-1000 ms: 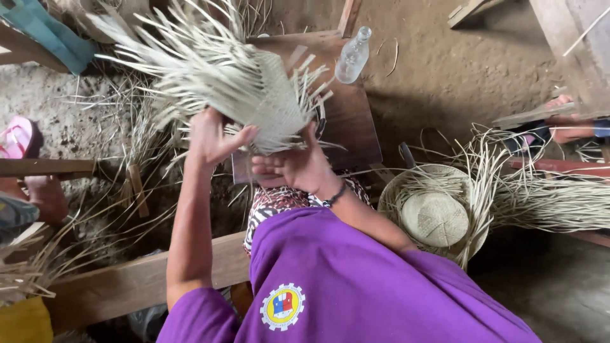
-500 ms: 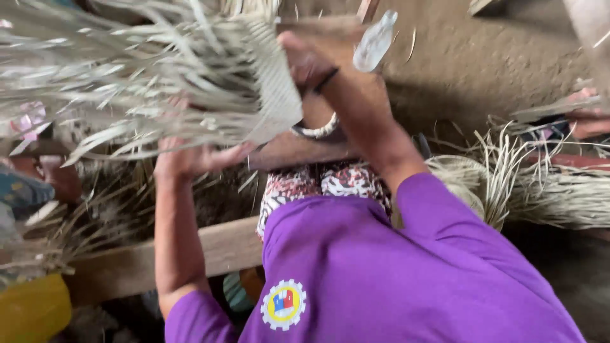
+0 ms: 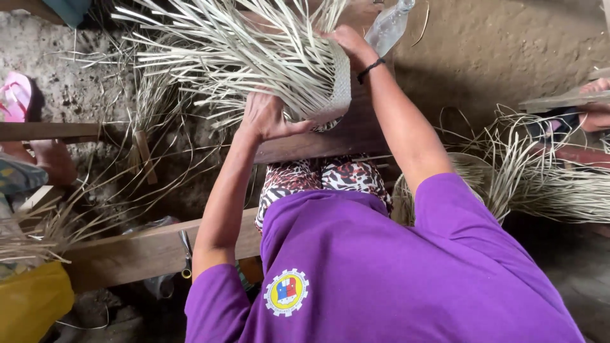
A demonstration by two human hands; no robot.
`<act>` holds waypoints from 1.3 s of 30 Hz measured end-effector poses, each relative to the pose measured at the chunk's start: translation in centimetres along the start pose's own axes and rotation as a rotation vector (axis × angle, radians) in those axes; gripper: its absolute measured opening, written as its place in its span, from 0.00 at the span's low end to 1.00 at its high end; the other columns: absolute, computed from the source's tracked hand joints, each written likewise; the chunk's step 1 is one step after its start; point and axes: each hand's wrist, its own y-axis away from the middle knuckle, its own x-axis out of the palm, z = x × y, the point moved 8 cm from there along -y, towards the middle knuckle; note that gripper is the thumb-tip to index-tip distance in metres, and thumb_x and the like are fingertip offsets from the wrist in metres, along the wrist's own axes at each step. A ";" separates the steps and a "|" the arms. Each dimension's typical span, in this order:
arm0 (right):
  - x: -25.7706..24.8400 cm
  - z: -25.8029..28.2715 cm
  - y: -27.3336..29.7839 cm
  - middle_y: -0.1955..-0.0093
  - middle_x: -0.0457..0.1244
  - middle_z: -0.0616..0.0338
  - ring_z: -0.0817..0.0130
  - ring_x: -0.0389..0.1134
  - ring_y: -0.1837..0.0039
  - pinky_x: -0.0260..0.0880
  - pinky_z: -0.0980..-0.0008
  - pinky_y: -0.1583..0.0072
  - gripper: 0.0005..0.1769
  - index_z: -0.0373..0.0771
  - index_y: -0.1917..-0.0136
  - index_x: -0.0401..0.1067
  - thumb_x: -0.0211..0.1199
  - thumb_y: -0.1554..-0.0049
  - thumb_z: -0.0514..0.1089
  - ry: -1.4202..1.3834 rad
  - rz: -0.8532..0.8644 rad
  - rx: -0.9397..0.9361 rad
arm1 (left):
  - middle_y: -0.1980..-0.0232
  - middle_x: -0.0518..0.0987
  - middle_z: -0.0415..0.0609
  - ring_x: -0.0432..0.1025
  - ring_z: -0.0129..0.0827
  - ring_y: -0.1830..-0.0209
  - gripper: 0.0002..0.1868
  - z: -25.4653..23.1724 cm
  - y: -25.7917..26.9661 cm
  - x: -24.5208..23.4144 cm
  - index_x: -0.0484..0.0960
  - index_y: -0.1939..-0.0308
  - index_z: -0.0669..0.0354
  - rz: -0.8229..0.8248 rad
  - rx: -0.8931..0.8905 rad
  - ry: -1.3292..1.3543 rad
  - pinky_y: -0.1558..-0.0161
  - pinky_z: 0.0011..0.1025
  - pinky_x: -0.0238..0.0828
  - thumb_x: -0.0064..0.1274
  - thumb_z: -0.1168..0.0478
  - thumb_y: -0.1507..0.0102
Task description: A person is weaving a hat from straw fibers, interlacing the strands by hand and using a plastic bottle to smooth and shape the woven surface.
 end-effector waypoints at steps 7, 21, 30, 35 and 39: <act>1.1 -7.2 -3.5 0.79 0.47 0.71 0.80 0.44 0.74 0.45 0.75 0.67 0.38 0.47 0.80 0.51 0.59 0.50 0.75 -0.003 -0.151 -0.065 | 0.43 0.70 0.70 0.63 0.62 0.42 0.51 0.4 -0.5 2.4 0.67 0.43 0.72 0.074 0.004 0.011 0.42 0.47 0.59 0.52 0.28 0.51; 4.5 5.1 18.0 0.29 0.53 0.56 0.66 0.52 0.28 0.47 0.65 0.27 0.37 0.43 0.28 0.56 0.35 0.37 0.69 -0.939 -0.560 -0.357 | 0.66 0.78 0.64 0.74 0.52 0.57 0.47 1.3 -1.9 2.8 0.75 0.69 0.66 0.374 -0.289 0.084 0.56 0.47 0.70 0.50 0.21 0.60; 5.7 5.5 17.9 0.26 0.47 0.52 0.59 0.48 0.26 0.45 0.57 0.26 0.34 0.38 0.28 0.54 0.41 0.36 0.64 -0.831 -0.368 -0.278 | 0.61 0.79 0.58 0.73 0.49 0.51 0.46 0.9 -1.8 2.3 0.71 0.61 0.59 0.460 -0.375 0.169 0.51 0.46 0.68 0.48 0.20 0.59; 5.9 5.7 17.4 0.24 0.43 0.54 0.59 0.44 0.24 0.44 0.57 0.26 0.34 0.39 0.25 0.48 0.47 0.35 0.60 -0.942 -0.298 -0.284 | 0.56 0.79 0.56 0.72 0.46 0.47 0.47 1.6 -1.6 3.4 0.68 0.56 0.55 0.506 -0.391 0.183 0.49 0.47 0.66 0.48 0.20 0.59; 6.4 6.8 19.4 0.25 0.45 0.50 0.55 0.47 0.26 0.48 0.55 0.27 0.36 0.37 0.26 0.49 0.48 0.37 0.62 -0.957 -0.311 -0.211 | 0.59 0.79 0.60 0.73 0.50 0.49 0.47 1.1 -0.6 3.6 0.71 0.59 0.59 0.527 -0.407 0.172 0.48 0.46 0.67 0.49 0.21 0.59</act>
